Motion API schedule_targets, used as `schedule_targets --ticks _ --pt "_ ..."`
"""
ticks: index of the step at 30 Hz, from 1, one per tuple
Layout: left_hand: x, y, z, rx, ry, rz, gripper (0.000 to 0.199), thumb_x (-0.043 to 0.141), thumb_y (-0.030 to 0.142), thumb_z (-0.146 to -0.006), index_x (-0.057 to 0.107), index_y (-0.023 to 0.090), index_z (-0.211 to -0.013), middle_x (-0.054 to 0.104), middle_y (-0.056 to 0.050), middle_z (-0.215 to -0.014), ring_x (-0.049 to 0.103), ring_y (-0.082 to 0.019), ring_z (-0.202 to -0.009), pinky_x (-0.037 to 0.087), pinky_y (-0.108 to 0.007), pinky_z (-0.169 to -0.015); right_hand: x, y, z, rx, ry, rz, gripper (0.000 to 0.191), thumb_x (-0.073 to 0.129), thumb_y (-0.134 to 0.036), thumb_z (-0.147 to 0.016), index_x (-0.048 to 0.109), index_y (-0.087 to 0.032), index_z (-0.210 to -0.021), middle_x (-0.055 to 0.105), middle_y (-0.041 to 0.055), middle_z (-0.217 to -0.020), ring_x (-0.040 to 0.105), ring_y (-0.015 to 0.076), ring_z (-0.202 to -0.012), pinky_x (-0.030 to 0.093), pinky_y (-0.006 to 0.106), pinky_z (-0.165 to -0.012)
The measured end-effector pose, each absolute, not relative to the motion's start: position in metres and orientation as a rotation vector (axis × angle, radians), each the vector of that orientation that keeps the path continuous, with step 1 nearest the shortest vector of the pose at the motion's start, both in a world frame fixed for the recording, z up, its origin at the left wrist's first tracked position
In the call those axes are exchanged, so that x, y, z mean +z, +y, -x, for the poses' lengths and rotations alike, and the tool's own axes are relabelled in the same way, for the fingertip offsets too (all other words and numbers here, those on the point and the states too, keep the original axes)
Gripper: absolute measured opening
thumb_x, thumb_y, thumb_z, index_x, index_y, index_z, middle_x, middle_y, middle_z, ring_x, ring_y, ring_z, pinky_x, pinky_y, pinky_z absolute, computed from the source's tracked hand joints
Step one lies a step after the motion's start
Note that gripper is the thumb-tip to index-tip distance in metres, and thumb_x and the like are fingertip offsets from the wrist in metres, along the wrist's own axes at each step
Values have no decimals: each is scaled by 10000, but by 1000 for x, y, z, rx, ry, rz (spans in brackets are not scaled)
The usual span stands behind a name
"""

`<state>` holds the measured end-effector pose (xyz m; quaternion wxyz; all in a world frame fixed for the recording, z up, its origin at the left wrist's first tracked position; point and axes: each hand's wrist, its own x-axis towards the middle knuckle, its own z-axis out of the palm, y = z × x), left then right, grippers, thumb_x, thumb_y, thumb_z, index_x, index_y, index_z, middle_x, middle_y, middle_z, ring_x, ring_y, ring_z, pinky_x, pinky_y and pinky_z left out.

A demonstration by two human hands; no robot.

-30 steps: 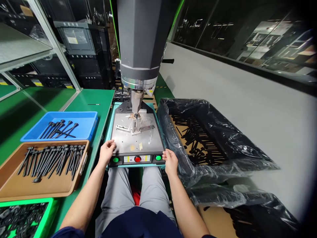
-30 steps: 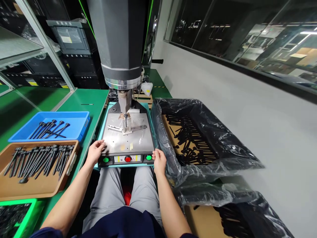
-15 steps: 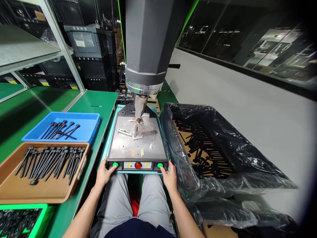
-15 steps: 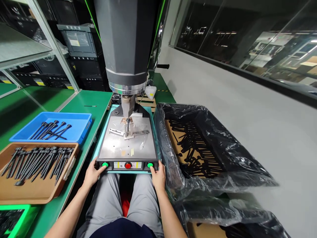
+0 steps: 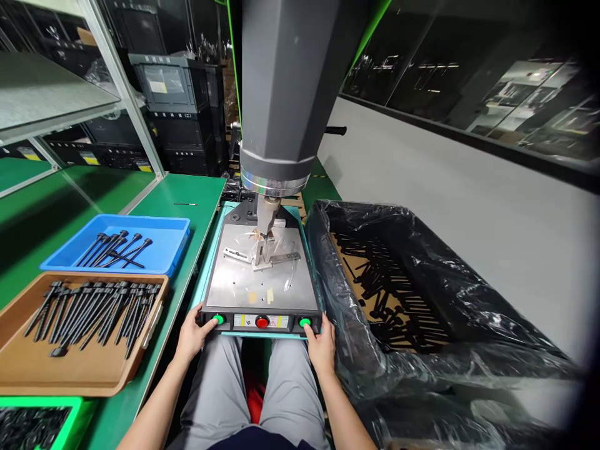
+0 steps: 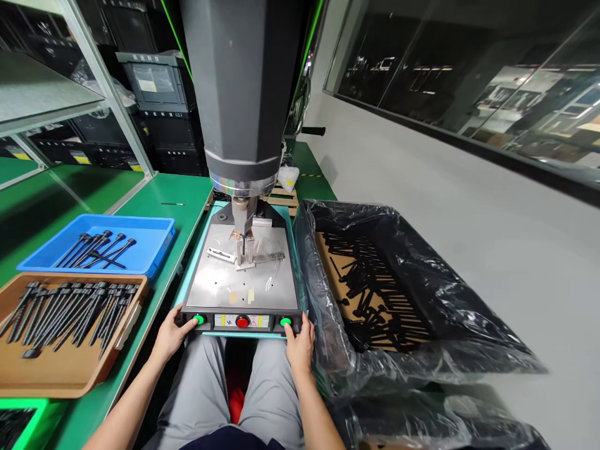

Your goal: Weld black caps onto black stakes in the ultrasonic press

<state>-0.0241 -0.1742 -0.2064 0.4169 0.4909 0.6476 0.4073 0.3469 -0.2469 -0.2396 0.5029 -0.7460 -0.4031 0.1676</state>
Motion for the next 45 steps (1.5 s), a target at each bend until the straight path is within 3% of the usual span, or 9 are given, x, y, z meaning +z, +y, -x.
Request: schedule_targets --ticks 8,15,18,23,27,32,35,40,45 --pt "-203 -174 27 992 1554 -1311 776 768 482 -653 521 140 -1304 609 -162 -1276 568 -302 -1185 388 -437 -1061 -232 -248 -347 476 -987 1755 737 632 -605 -739 505 -184 -1331 501 195 -1296 575 332 -1049 535 440 -757" --pt "-163 -160 3 1305 1650 -1279 497 697 436 -754 620 194 -1181 603 -136 -1277 577 -282 -1174 428 -422 -1036 -229 -250 -345 556 -897 1707 709 698 -552 -710 541 -192 -1300 508 174 -1308 610 281 -974 540 400 -774" --pt "-138 -141 -19 1350 1450 -1264 454 699 383 -777 615 209 -1187 603 -128 -1283 584 -263 -1165 442 -405 -1026 -218 -246 -348 550 -842 1686 605 733 -506 -688 615 -181 -1184 582 154 -1194 581 300 -1057 529 411 -814" --pt "-124 -98 -55 1285 1210 -1130 608 834 295 -635 599 186 -1185 574 -149 -1317 529 -261 -1247 427 -384 -1033 -178 -217 -347 412 -798 1527 406 748 -374 -713 663 -206 -1073 626 116 -1142 588 257 -1044 471 416 -933" --pt "-128 -84 -67 1073 1092 -1002 638 861 299 -586 593 135 -1142 693 -83 -924 669 -185 -869 504 -347 -863 -151 -168 -341 566 -733 1328 359 754 -291 -702 669 -196 -1038 681 96 -1077 631 218 -984 478 381 -923" --pt "-125 -96 -65 946 954 -911 434 862 321 -574 662 141 -915 633 6 -681 602 -110 -587 493 -263 -640 -135 -98 -339 878 -595 1263 313 786 -202 -659 670 -201 -949 710 57 -1026 633 185 -1021 444 342 -984" --pt "-113 -103 -62 934 920 -867 330 855 291 -586 663 148 -814 652 -7 -748 628 -113 -638 495 -248 -654 -130 -71 -338 1096 -569 1245 250 794 -204 -679 661 -205 -891 724 42 -967 659 178 -956 492 335 -910" --pt "-90 -108 -59 870 792 -797 218 796 245 -660 611 152 -728 701 -78 -1007 675 -210 -933 525 -302 -771 -124 -63 -331 1468 -629 1150 206 762 -317 -766 658 -162 -854 732 92 -825 706 208 -776 543 311 -700" --pt "-84 -108 -58 857 712 -703 172 733 191 -696 576 159 -758 707 -108 -1069 672 -265 -1023 545 -354 -805 -127 -85 -330 1761 -603 969 233 683 -345 -850 652 -160 -988 711 42 -772 657 139 -620 432 195 -481"
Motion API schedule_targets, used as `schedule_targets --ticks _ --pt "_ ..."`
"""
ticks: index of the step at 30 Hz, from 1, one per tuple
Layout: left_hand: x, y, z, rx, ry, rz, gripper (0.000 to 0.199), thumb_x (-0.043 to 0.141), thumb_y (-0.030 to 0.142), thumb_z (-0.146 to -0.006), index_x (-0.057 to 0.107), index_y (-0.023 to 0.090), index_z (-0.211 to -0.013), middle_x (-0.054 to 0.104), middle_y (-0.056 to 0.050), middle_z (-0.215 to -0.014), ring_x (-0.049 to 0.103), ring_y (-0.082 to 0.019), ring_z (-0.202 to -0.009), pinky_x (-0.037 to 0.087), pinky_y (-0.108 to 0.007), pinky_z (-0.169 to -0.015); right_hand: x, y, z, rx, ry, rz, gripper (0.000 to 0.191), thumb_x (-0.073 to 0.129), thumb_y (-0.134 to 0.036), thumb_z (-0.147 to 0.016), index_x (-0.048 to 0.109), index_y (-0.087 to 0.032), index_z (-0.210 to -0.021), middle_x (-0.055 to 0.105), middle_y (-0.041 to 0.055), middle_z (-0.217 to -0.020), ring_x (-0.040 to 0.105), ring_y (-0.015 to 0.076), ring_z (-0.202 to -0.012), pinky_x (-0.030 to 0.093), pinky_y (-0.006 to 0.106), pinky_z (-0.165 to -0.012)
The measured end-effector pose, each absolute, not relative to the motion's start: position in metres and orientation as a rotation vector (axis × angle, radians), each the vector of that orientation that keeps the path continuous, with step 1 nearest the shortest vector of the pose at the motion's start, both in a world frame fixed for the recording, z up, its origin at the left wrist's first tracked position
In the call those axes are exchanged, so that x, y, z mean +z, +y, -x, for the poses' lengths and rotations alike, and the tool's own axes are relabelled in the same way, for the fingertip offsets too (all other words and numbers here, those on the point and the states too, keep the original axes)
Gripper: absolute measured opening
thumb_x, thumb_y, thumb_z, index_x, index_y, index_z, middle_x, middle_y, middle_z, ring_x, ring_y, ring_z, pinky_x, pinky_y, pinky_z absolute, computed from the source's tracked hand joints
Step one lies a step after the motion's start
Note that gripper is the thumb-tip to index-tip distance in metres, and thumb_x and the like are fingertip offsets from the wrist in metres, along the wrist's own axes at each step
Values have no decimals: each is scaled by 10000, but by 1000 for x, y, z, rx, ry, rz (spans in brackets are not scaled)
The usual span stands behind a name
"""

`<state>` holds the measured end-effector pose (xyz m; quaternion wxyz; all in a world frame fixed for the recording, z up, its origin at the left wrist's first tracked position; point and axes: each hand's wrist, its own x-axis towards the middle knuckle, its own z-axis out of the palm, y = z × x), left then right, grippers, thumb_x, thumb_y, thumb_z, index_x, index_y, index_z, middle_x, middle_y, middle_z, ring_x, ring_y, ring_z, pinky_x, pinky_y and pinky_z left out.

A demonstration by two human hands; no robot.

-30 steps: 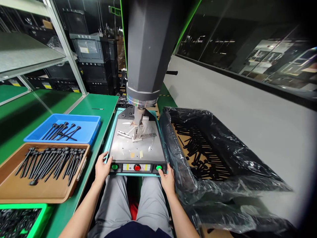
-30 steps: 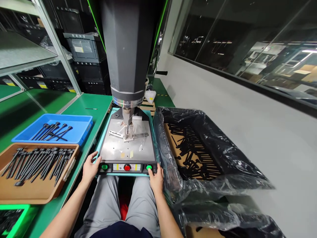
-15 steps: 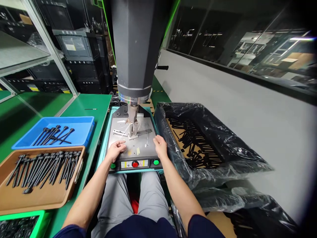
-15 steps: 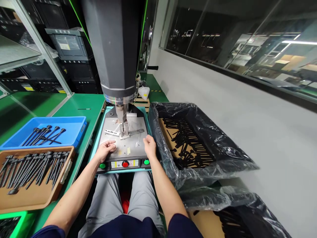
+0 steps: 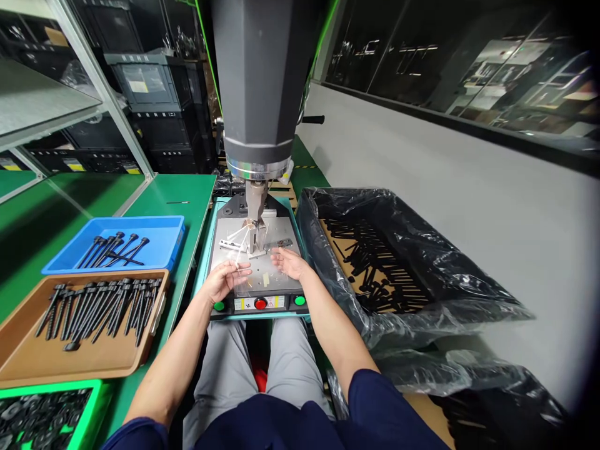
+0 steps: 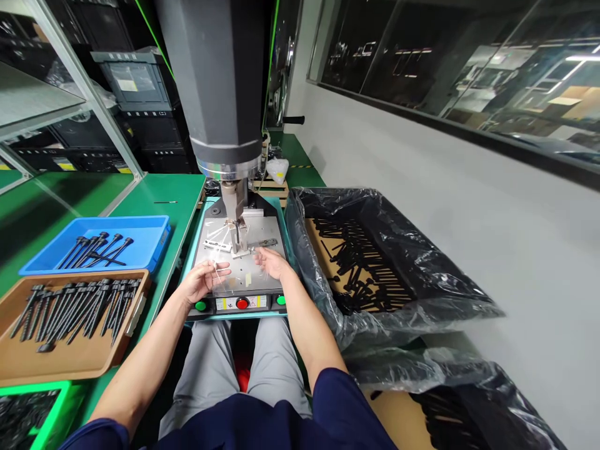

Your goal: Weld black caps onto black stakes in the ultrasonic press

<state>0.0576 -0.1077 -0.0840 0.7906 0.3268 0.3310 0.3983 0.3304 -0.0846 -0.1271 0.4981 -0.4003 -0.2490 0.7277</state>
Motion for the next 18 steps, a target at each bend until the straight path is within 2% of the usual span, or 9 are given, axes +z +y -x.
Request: schedule_targets --ticks 2,6,11,15,18 --pt "-84 -108 -58 876 746 -687 158 711 177 -704 568 158 -771 713 -113 -1056 679 -265 -1012 551 -355 -805 -130 -96 -333 1815 -531 903 210 666 -325 -866 647 -165 -1000 669 -7 -695 605 105 -558 409 182 -471" --pt "-85 -108 -57 891 788 -636 160 693 163 -710 561 155 -800 725 -108 -1000 708 -239 -926 565 -315 -753 -132 -120 -339 1912 -426 714 211 683 -288 -854 634 -163 -1017 584 -58 -609 548 92 -538 447 212 -542" --pt "-85 -109 -58 933 802 -611 140 685 164 -728 563 150 -796 729 -102 -985 718 -215 -865 573 -277 -692 -131 -144 -338 1837 -390 587 201 675 -322 -855 643 -198 -1010 546 -60 -581 601 140 -668 506 300 -705" --pt "-84 -110 -59 938 822 -609 117 673 153 -741 571 150 -798 730 -98 -980 719 -201 -854 578 -269 -701 -132 -153 -332 1669 -450 504 208 707 -306 -824 643 -236 -1009 467 -86 -524 622 156 -723 516 362 -824" --pt "-81 -111 -60 945 826 -602 111 667 149 -746 573 150 -805 729 -90 -976 720 -198 -851 579 -262 -689 -135 -155 -329 1593 -476 502 286 735 -337 -799 630 -247 -1049 482 -95 -551 593 129 -629 532 331 -753"
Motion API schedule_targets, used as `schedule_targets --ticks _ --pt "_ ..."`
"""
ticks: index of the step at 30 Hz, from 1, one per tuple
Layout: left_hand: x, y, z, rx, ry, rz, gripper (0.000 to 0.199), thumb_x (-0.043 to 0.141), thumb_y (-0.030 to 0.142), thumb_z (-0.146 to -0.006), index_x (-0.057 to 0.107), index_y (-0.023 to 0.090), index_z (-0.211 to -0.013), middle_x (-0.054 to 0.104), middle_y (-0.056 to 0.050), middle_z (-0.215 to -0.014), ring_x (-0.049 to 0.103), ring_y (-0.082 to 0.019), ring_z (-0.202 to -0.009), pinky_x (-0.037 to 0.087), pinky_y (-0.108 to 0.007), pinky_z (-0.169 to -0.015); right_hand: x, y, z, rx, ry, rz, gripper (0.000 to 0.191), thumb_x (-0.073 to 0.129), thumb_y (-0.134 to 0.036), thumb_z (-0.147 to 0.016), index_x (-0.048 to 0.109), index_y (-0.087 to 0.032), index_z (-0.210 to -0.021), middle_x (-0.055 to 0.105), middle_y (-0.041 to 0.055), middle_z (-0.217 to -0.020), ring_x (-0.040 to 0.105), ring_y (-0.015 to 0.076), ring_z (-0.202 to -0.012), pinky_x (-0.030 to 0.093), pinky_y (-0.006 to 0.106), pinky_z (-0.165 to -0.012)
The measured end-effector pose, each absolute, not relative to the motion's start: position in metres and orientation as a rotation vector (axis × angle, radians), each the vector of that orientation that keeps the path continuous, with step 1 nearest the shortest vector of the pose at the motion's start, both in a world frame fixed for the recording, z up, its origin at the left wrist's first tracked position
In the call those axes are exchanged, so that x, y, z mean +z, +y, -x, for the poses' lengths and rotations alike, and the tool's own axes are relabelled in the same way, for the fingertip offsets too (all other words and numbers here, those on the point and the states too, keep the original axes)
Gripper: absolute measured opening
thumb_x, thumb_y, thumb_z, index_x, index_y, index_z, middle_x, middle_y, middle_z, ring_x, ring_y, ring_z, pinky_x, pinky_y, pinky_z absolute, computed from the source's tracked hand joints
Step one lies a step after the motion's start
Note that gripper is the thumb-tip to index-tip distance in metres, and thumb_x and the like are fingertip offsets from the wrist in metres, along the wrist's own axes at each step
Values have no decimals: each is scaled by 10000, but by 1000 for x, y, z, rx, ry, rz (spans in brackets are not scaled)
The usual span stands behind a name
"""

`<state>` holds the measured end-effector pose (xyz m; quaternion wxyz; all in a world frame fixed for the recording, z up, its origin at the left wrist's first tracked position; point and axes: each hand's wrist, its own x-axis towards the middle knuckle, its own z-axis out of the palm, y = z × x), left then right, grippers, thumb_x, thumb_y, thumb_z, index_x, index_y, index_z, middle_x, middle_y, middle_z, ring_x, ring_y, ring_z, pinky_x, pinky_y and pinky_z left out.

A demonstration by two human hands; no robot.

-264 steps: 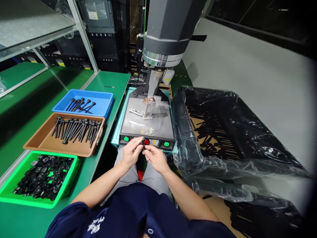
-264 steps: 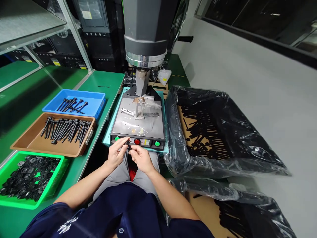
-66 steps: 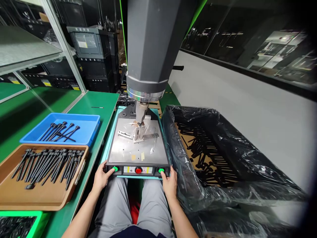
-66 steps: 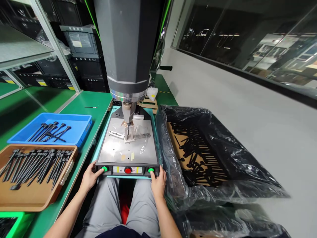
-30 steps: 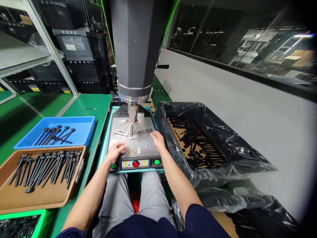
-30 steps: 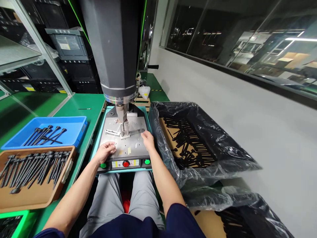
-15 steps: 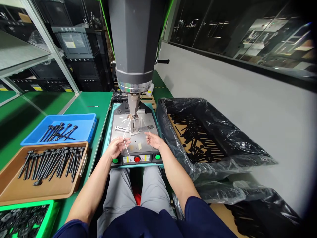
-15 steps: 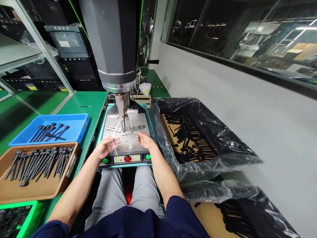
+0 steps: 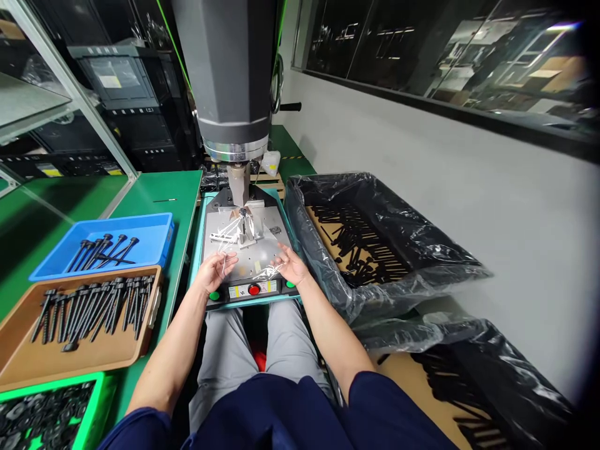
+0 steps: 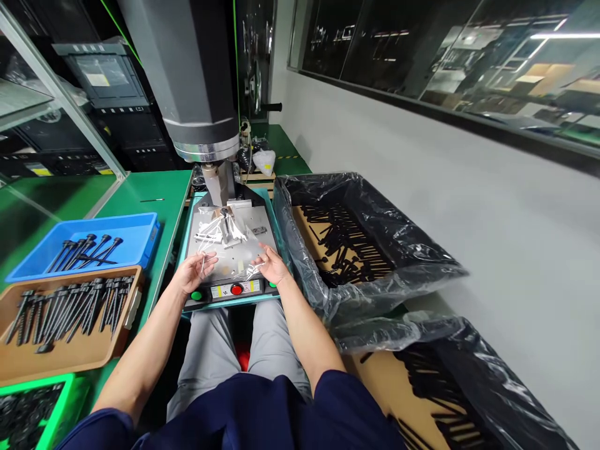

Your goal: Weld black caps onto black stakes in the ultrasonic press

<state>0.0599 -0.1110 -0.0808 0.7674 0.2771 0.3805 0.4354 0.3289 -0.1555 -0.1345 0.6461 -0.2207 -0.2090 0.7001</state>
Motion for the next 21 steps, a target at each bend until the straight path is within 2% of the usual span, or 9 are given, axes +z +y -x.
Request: schedule_targets --ticks 3,6,8,11,16,21 --pt "-77 -111 -60 972 825 -583 116 667 139 -738 566 149 -795 730 -88 -955 721 -194 -830 580 -252 -661 -135 -159 -329 1540 -553 587 455 759 -431 -759 591 -268 -1149 594 -69 -684 583 117 -585 503 264 -595" --pt "-74 -111 -60 992 827 -552 134 670 137 -732 557 158 -800 730 -84 -931 720 -190 -815 584 -250 -649 -131 -164 -328 1526 -707 627 705 803 -486 -684 503 -282 -1288 671 -6 -889 632 146 -663 492 264 -588" --pt "-73 -110 -60 998 817 -542 144 672 137 -730 552 163 -805 730 -80 -921 720 -187 -803 585 -246 -636 -128 -168 -326 1556 -811 632 833 830 -456 -658 431 -284 -1369 676 31 -984 649 156 -703 481 255 -595" --pt "-75 -109 -60 1012 790 -536 150 669 140 -734 544 168 -813 727 -70 -905 721 -179 -786 585 -234 -617 -124 -173 -321 1600 -920 670 958 851 -351 -653 324 -300 -1451 669 53 -1037 644 143 -680 424 216 -529" --pt "-77 -107 -57 1002 755 -542 162 667 143 -740 540 171 -836 720 -63 -925 718 -169 -747 577 -215 -563 -124 -176 -312 1540 -860 676 979 833 -270 -673 276 -349 -1475 668 19 -979 474 53 -484 324 182 -428" --pt "-76 -105 -53 1017 804 -580 173 685 173 -739 551 164 -848 718 -76 -951 711 -158 -701 543 -188 -481 -125 -176 -315 1562 -879 697 952 820 -233 -677 306 -372 -1466 671 17 -949 362 30 -444 283 172 -405"
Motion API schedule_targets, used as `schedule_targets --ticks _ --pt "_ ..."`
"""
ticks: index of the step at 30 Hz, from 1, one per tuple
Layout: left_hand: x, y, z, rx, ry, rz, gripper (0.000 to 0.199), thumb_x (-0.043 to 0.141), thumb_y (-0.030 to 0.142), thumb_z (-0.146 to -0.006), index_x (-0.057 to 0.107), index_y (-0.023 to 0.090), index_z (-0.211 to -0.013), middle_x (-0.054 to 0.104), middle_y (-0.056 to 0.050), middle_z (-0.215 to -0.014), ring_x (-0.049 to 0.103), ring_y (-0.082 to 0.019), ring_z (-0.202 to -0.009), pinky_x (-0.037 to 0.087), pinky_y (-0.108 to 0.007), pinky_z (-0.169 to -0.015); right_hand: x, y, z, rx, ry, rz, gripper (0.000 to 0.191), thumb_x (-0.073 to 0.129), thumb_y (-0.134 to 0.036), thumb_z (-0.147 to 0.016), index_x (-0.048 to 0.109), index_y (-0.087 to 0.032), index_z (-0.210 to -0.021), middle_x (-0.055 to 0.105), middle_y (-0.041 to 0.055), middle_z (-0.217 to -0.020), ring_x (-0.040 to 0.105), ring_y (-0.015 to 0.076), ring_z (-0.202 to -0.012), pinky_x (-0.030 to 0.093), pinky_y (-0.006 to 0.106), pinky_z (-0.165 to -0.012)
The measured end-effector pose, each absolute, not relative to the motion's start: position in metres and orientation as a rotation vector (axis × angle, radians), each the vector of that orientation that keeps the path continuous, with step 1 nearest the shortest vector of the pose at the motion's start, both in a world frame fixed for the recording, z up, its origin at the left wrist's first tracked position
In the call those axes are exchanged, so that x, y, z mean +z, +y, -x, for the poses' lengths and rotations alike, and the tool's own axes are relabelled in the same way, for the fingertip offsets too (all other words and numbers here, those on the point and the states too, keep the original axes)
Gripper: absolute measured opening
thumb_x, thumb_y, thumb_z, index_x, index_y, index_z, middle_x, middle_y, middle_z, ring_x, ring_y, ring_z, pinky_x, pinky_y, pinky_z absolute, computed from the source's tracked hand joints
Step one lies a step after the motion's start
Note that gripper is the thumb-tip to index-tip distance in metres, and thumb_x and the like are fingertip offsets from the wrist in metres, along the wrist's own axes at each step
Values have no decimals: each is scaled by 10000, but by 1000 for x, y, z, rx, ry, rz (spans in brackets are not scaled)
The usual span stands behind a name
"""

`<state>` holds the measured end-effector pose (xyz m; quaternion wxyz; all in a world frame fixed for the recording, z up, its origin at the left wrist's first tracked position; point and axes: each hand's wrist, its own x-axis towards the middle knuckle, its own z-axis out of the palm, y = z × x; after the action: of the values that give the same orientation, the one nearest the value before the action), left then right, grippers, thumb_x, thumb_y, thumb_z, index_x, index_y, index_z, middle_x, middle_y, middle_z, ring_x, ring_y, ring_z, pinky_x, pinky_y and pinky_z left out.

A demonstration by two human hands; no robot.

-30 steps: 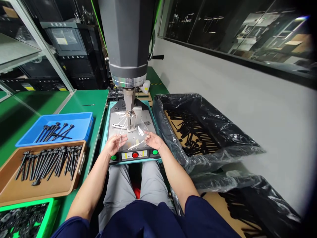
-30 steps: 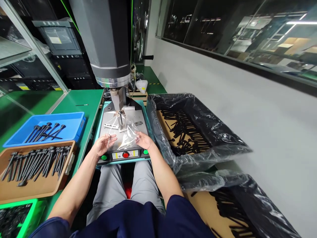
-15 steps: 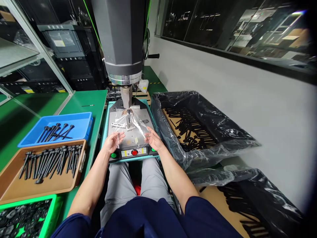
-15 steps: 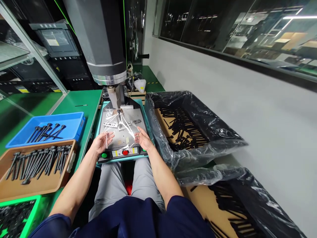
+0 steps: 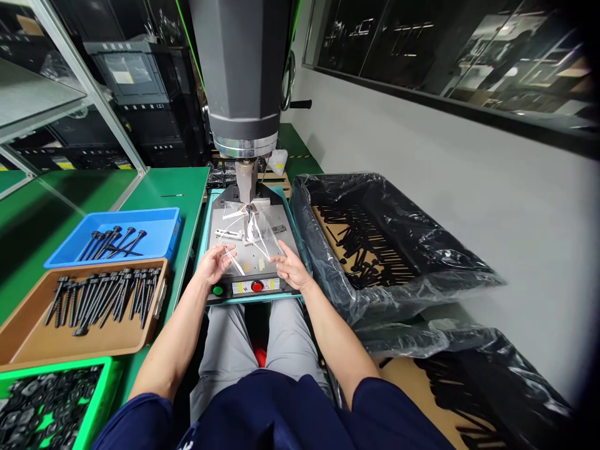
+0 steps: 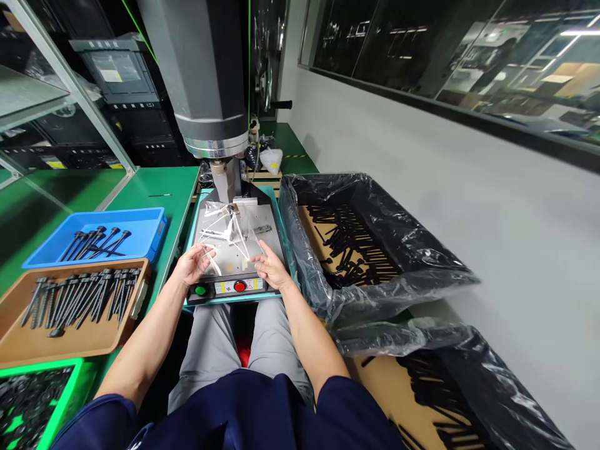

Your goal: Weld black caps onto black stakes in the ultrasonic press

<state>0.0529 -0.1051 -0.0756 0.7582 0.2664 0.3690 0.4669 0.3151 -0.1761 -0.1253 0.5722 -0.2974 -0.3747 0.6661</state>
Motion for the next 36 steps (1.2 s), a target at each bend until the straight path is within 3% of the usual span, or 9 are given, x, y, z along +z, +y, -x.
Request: schedule_targets --ticks 4,7,9,11,16,22,28,33,36 --pt "-78 -109 -51 1004 890 -693 234 743 221 -697 556 158 -821 721 -96 -971 715 -175 -720 551 -211 -522 -128 -173 -325 1540 -942 791 925 804 -247 -685 324 -375 -1465 670 34 -1009 449 53 -494 306 181 -417" --pt "-86 -115 -51 984 953 -793 263 781 248 -659 567 146 -772 724 -110 -967 713 -179 -729 541 -216 -544 -130 -172 -330 1442 -960 840 873 804 -259 -681 385 -350 -1441 667 52 -1096 603 128 -743 416 204 -532" --pt "-93 -118 -49 979 988 -829 274 794 264 -657 600 136 -803 728 -113 -950 710 -173 -729 536 -215 -556 -132 -172 -331 1406 -934 852 833 799 -271 -690 412 -334 -1426 667 60 -1130 623 180 -945 477 248 -673" --pt "-100 -121 -48 975 1001 -846 294 799 270 -665 627 128 -856 730 -116 -944 710 -172 -734 542 -224 -585 -133 -174 -330 1411 -876 855 809 790 -286 -705 413 -333 -1419 669 59 -1128 624 203 -1017 493 289 -755" --pt "-106 -128 -46 906 979 -856 287 799 252 -687 632 124 -883 729 -134 -975 719 -171 -717 527 -198 -546 -127 -179 -335 1438 -690 786 722 762 -330 -732 431 -377 -1372 653 41 -1154 661 193 -896 499 268 -631" --pt "-85 -137 -60 923 800 -736 220 771 211 -705 578 131 -774 730 -123 -939 713 -162 -675 442 -147 -423 -143 -185 -322 1350 -440 542 434 633 -561 -793 592 -411 -1198 573 15 -1311 620 181 -973 453 212 -469" --pt "-71 -142 -76 997 606 -594 197 720 180 -730 530 151 -773 717 -84 -902 694 -144 -615 496 -182 -453 -166 -161 -254 1726 -305 474 206 730 -327 -793 677 -305 -991 672 6 -1035 586 94 -714 445 138 -421" --pt "-65 -143 -78 1044 565 -548 192 708 173 -736 520 159 -774 703 -59 -854 681 -126 -587 424 -135 -375 -120 -120 -257 1506 -406 359 275 682 -334 -831 622 -363 -1097 659 -18 -1043 524 87 -676 425 139 -417" --pt "-60 -142 -79 1036 566 -561 187 710 178 -736 531 159 -788 699 -56 -843 690 -135 -597 429 -131 -375 -102 -97 -256 1408 -517 439 326 700 -361 -795 609 -335 -1107 643 -13 -896 474 95 -583 372 167 -389"
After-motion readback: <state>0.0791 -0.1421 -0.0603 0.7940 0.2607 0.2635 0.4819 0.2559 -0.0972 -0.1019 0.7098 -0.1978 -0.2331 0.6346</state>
